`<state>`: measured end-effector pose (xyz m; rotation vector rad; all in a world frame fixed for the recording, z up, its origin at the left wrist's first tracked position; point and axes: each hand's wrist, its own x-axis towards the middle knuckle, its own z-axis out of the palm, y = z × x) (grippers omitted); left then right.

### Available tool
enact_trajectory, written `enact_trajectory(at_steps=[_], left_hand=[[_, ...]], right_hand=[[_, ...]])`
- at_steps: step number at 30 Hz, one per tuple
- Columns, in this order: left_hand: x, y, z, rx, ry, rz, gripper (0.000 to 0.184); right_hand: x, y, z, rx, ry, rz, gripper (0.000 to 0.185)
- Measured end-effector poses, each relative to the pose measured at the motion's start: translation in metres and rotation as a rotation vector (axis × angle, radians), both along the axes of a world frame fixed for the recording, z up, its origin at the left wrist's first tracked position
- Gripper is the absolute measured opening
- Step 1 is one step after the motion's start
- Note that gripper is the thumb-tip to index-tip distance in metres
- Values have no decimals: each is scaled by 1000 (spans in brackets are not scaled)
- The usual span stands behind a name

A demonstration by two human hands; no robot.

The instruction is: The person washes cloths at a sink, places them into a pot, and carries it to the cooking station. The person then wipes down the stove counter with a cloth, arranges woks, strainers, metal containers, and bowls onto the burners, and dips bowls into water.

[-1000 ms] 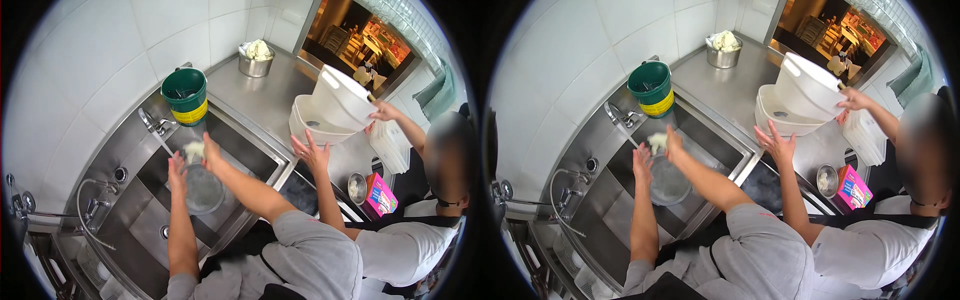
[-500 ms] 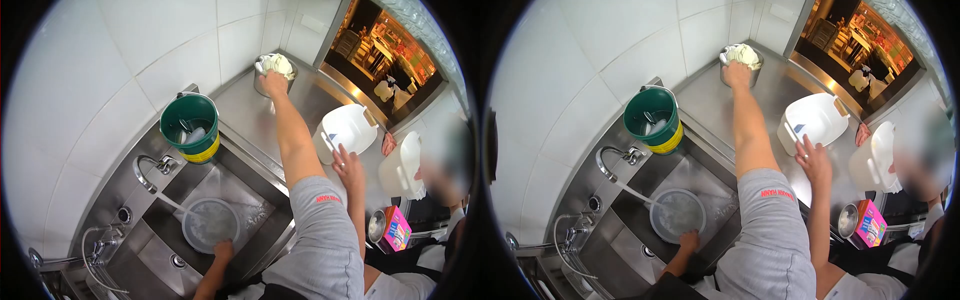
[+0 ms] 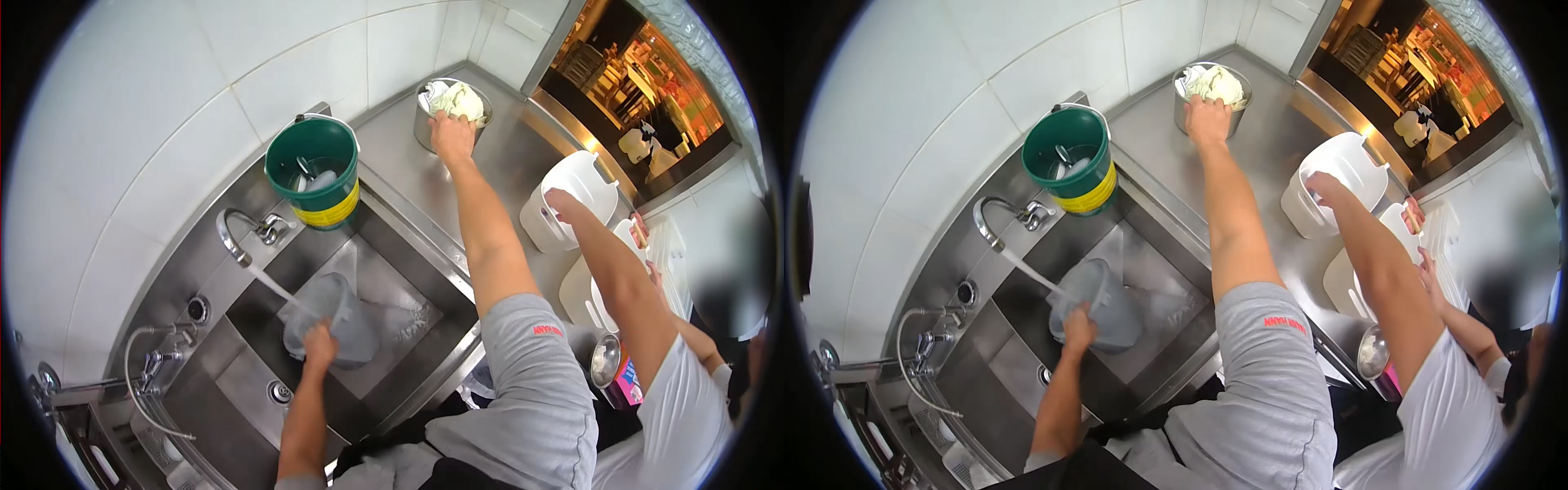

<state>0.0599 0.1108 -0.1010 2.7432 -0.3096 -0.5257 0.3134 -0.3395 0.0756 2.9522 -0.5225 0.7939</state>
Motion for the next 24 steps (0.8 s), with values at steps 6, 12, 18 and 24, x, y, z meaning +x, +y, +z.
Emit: enact_trajectory(at_steps=[6, 12, 18, 24], left_hand=[[0, 0, -62, -345, 41, 256, 33], [-6, -13, -75, -515, 170, 422, 43], [5, 0, -51, -883, 389, 552, 41], [3, 10, -45, -1066, 496, 844, 36]], right_hand=[[-33, 21, -2, -40, -9, 41, 29], [-42, 8, -11, 126, -350, 374, 32], [-79, 79, 25, 38, -609, 323, 34], [-164, 303, -77, 1956, 583, 322, 26]])
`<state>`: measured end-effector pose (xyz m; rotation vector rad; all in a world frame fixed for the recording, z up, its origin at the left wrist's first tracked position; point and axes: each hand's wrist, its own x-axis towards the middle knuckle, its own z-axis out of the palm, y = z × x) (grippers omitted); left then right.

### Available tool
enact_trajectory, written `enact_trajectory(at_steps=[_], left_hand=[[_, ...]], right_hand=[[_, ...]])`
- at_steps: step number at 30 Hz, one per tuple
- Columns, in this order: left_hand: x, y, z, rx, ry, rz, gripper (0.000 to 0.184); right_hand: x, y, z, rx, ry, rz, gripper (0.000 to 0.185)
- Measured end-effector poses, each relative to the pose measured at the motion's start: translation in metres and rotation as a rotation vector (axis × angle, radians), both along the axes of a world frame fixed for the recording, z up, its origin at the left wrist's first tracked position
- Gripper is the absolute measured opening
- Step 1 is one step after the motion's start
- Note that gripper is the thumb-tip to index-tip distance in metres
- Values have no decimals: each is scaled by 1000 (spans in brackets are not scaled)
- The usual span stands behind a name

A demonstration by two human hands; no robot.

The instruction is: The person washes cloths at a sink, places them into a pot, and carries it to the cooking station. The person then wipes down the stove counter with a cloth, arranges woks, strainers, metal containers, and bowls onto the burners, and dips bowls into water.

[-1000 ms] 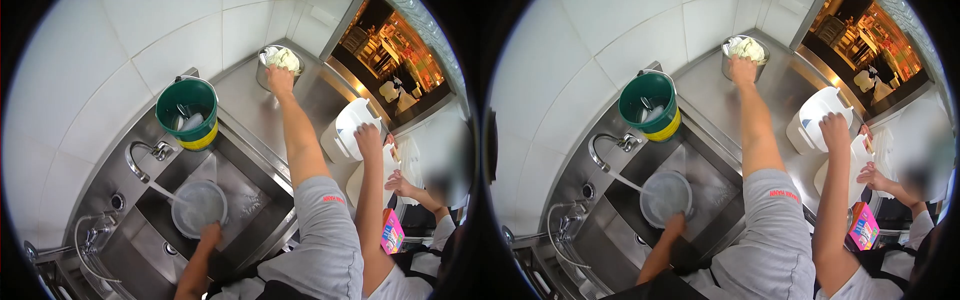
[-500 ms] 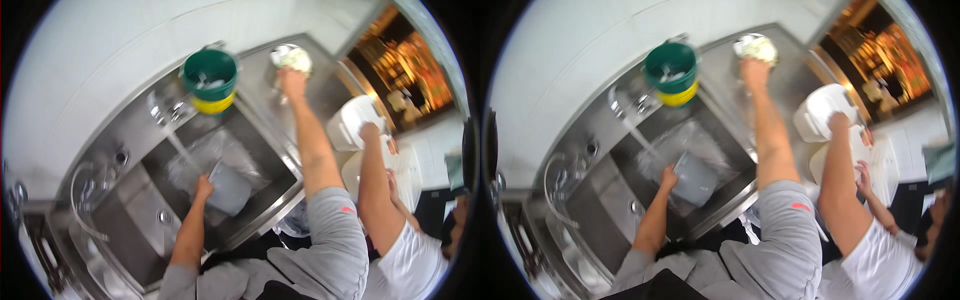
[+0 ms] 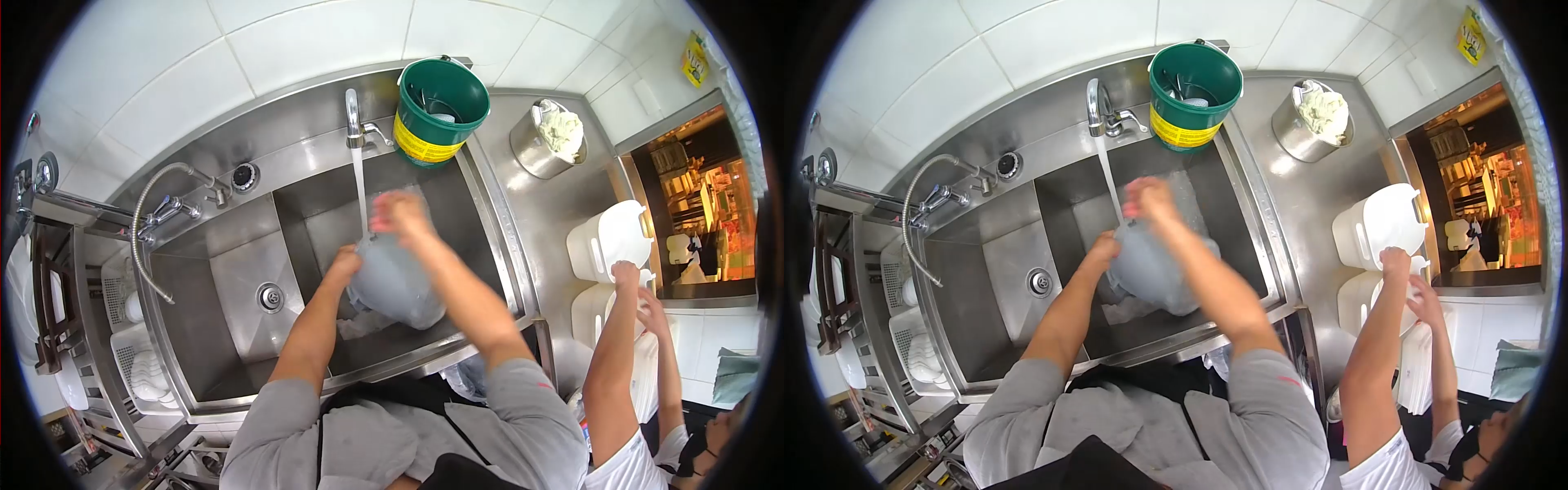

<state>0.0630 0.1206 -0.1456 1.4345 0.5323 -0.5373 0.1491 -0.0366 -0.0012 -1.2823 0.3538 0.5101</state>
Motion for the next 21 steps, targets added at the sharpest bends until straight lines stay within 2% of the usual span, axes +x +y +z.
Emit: enact_trajectory(at_steps=[1, 3, 6, 7, 8, 9, 10, 11, 12, 14, 17, 19, 20, 21], left_hand=[[-2, 2, 1, -5, 30, 53, 33], [-1, 7, 7, -51, 71, 187, 28], [-9, 3, 15, -224, 112, 422, 24], [-7, 2, 9, -302, 107, 488, 24], [-2, 1, 3, -384, 97, 554, 25], [7, 0, 14, -467, 154, 594, 26], [14, -1, 35, -548, 218, 636, 27], [17, 0, 54, -626, 282, 677, 29], [18, 0, 67, -573, 236, 639, 27], [21, 0, 85, -468, 140, 565, 25], [4, 2, 86, -163, -83, 313, 21], [-9, 4, 75, 83, -175, 121, 20], [-18, 0, 68, 198, -222, 3, 20], [-23, -5, 69, 248, -239, -20, 22]], right_hand=[[-3, 35, -18, 191, 258, -66, 27], [2, 77, -26, 470, 485, -126, 24], [17, 93, 5, 399, 274, -102, 21], [24, 86, 22, 162, 81, -11, 15], [48, 84, -23, -167, -377, -96, 12], [79, 79, -40, -351, -358, -421, 12], [85, 62, -5, -117, -18, -480, 19], [94, 54, 11, -83, 145, -490, 26], [102, 49, 15, 2, 177, -464, 25], [121, 48, 4, 190, 79, -534, 22], [130, 61, 10, 333, 33, -630, 18], [136, 78, 37, 463, 31, -632, 14], [145, 80, 43, 278, 4, -525, 16], [154, 80, 45, 218, 1, -468, 18]])
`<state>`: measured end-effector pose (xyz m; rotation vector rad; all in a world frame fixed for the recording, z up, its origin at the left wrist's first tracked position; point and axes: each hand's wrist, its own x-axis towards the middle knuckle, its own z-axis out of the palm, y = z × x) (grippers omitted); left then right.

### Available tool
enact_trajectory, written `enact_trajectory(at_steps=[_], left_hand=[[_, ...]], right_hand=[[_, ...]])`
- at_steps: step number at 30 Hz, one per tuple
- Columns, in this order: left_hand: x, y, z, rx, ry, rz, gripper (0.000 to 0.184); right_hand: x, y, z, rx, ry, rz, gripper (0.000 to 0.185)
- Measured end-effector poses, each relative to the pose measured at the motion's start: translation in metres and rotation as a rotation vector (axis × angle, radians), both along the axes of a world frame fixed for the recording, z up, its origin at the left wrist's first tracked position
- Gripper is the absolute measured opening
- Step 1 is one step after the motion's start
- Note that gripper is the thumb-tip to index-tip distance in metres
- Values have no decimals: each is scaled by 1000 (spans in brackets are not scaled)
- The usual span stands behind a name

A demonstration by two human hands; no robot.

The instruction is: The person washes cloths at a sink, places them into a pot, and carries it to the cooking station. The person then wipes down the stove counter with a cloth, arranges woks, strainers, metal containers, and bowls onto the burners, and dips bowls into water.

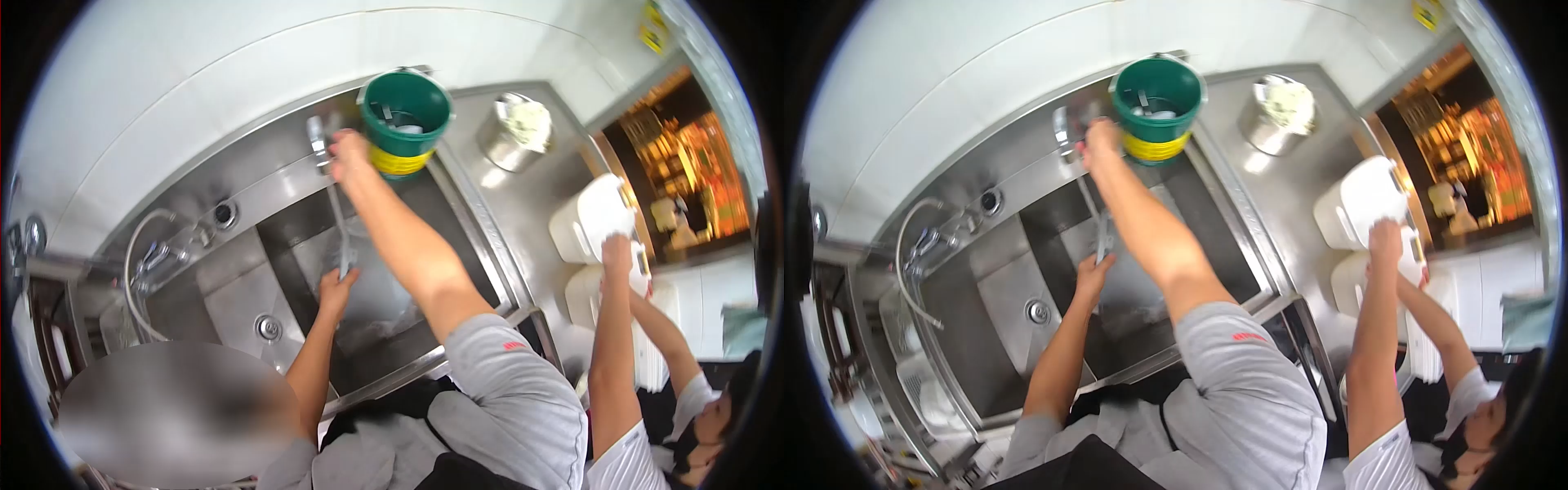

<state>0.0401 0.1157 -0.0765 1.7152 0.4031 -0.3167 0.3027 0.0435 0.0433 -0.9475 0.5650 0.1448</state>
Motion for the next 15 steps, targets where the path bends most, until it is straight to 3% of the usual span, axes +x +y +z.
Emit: enact_trajectory(at_steps=[2, 5, 7, 9, 11, 13, 14, 15], left_hand=[[-11, -2, 5, 108, -33, -12, 27], [-17, 8, -15, 125, -264, 136, 27], [-21, 28, -23, -79, -156, 234, 25], [-19, 31, -17, -327, -57, 329, 24], [-24, 32, 11, -597, 50, 417, 24], [-20, 33, 10, -746, 102, 400, 33], [-23, 33, 6, -810, 112, 425, 36], [-30, 30, 8, -788, 176, 463, 37]], right_hand=[[0, -14, 10, -34, 20, 148, 18], [-43, -54, 33, -256, -207, 426, 18], [-90, -115, 81, -582, -444, 414, 15], [-96, -185, 87, -1146, -567, -103, 13], [-74, -268, 82, -1977, -681, -299, 30], [-45, -322, 65, -2312, -529, -141, 48], [-38, -335, 60, -2269, -232, 59, 46], [-35, -349, 47, -2211, -192, 104, 42]])
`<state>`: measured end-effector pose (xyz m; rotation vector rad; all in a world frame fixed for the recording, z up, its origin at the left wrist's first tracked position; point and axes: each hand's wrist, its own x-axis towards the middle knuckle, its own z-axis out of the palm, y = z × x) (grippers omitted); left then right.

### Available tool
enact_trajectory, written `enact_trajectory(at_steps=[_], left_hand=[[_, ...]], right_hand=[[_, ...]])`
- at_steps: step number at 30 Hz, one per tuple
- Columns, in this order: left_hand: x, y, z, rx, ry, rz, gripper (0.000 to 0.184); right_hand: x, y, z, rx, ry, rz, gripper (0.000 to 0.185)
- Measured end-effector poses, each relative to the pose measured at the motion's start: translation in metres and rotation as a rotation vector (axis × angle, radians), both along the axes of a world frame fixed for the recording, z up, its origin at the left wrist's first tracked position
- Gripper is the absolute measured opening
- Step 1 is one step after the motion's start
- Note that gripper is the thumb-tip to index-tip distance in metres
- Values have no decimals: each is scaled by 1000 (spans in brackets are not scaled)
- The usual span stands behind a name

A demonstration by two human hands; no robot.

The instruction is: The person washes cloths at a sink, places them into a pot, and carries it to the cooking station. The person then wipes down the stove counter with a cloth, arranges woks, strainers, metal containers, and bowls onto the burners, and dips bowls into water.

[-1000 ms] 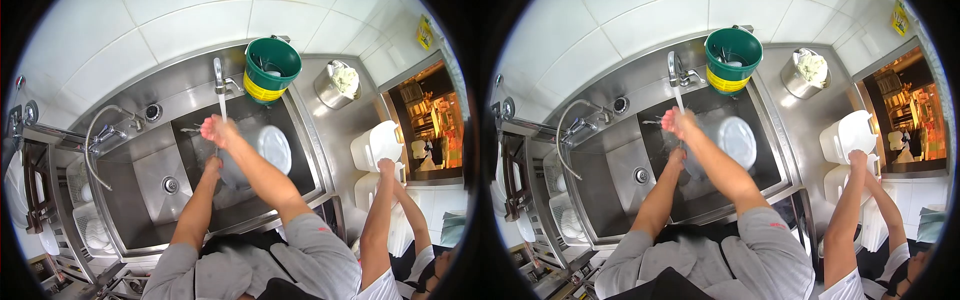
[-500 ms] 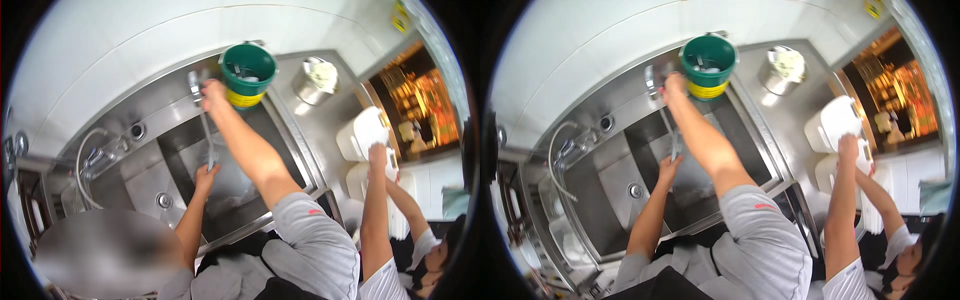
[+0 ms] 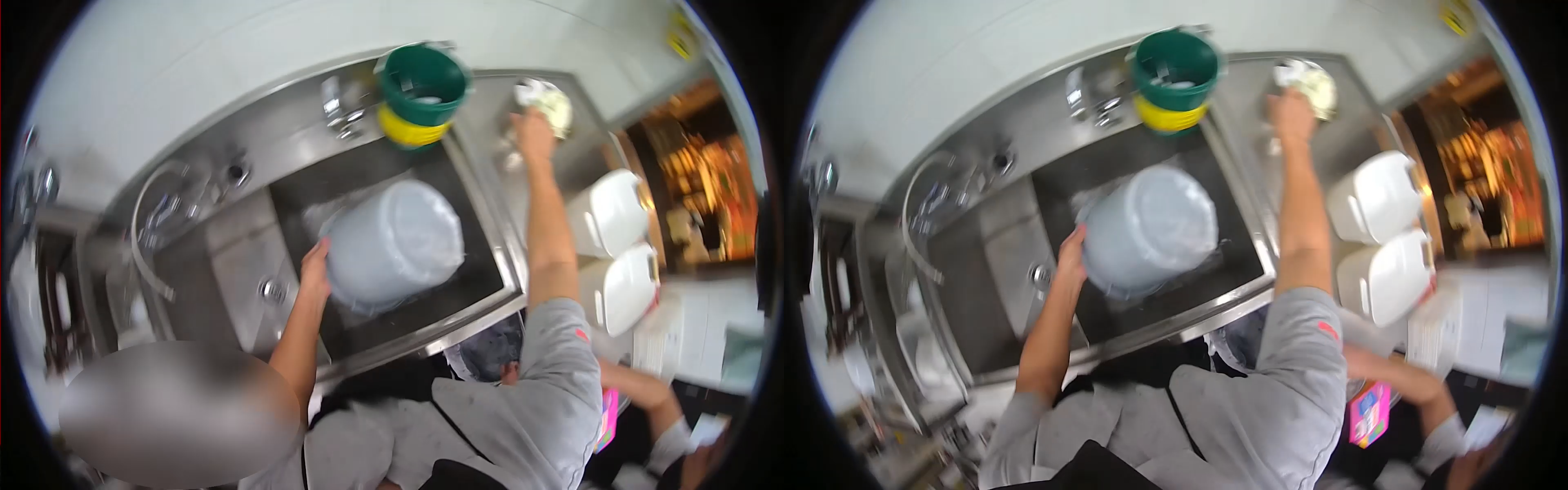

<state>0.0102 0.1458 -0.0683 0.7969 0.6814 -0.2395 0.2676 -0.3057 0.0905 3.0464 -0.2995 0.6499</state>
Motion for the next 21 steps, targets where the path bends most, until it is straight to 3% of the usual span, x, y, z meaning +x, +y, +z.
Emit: enact_trajectory(at_steps=[1, 5, 9, 12, 14, 16, 17, 21], left_hand=[[-2, 0, 4, 2, 58, 15, 38], [-18, -4, -3, -216, 86, 82, 45], [-34, -5, 59, -180, 133, 236, 50], [-52, 21, 34, -309, 2, 235, 58], [-55, 17, 48, -347, -58, 351, 59], [-61, 23, 61, -366, -98, 431, 58], [-64, 29, 62, -347, -136, 457, 59], [-94, 62, 91, -360, -326, 521, 60]], right_hand=[[-2, -1, -6, -186, -47, 58, 38], [7, -16, -22, -165, -229, 5, 42], [-2, -26, -22, -154, -376, 111, 47], [-12, -23, -2, -67, -481, 52, 54], [-16, -31, 15, -9, -406, 3, 57], [-19, -38, 35, -126, -330, -101, 59], [-24, -36, 42, 33, -362, -39, 62], [-56, -25, 53, -98, -526, 61, 66]])
